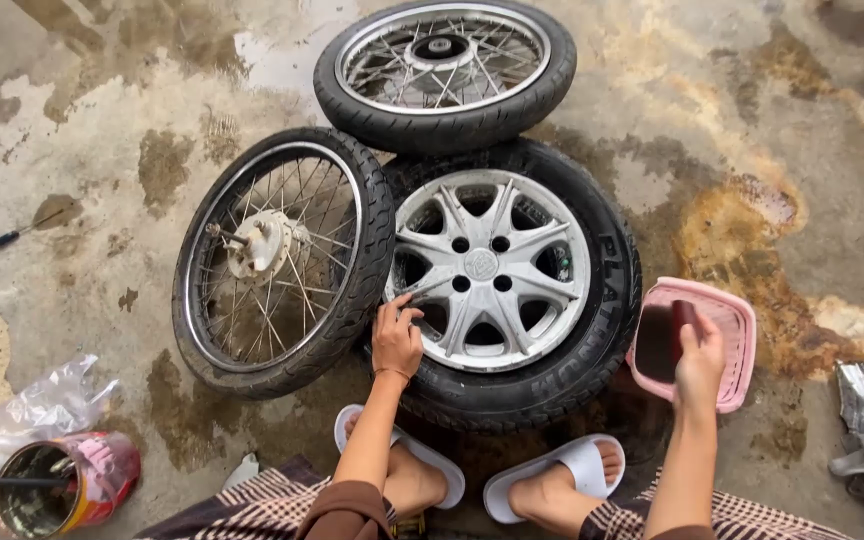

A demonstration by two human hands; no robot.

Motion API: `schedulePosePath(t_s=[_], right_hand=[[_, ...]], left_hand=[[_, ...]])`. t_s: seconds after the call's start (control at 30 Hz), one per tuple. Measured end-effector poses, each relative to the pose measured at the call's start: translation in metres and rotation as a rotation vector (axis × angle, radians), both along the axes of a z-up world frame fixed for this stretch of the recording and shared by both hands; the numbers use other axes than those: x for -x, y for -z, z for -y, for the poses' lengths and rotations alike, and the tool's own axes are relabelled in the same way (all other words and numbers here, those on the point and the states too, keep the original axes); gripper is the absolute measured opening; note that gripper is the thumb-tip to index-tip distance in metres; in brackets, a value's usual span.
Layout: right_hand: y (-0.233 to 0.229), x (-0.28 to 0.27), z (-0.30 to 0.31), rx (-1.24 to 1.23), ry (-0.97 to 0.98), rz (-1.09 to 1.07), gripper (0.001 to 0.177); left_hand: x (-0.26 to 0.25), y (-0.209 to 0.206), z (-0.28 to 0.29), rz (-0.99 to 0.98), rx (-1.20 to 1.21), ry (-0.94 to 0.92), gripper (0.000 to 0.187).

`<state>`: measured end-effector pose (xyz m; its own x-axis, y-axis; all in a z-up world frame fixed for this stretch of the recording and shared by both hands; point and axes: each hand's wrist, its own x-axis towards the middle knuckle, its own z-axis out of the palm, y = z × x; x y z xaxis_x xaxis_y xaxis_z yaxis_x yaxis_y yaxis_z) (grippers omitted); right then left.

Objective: Scrubbing and cleaning a car wheel rim using an abrasive pad while sitting on the ground.

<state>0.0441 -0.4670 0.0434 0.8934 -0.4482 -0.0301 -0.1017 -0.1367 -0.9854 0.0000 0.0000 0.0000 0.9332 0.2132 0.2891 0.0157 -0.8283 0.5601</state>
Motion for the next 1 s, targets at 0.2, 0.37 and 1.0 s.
schedulePosePath(t_s=[0.2, 0.37, 1.0], right_hand=[[0.140, -0.037, 0.090, 0.692, 0.013, -0.709, 0.057], [0.219, -0.045, 0.135, 0.752, -0.136, -0.852, 0.078], [-0.111, 0.017, -0.217, 0.399, -0.309, -0.046, 0.055]], left_hand=[[0.000, 0.000, 0.000, 0.006, -0.026, 0.004, 0.021], [-0.001, 0.006, -0.002, 0.030, -0.054, 0.003, 0.020], [0.002, -0.008, 0.000, 0.028, 0.082, 0.013, 0.019]])
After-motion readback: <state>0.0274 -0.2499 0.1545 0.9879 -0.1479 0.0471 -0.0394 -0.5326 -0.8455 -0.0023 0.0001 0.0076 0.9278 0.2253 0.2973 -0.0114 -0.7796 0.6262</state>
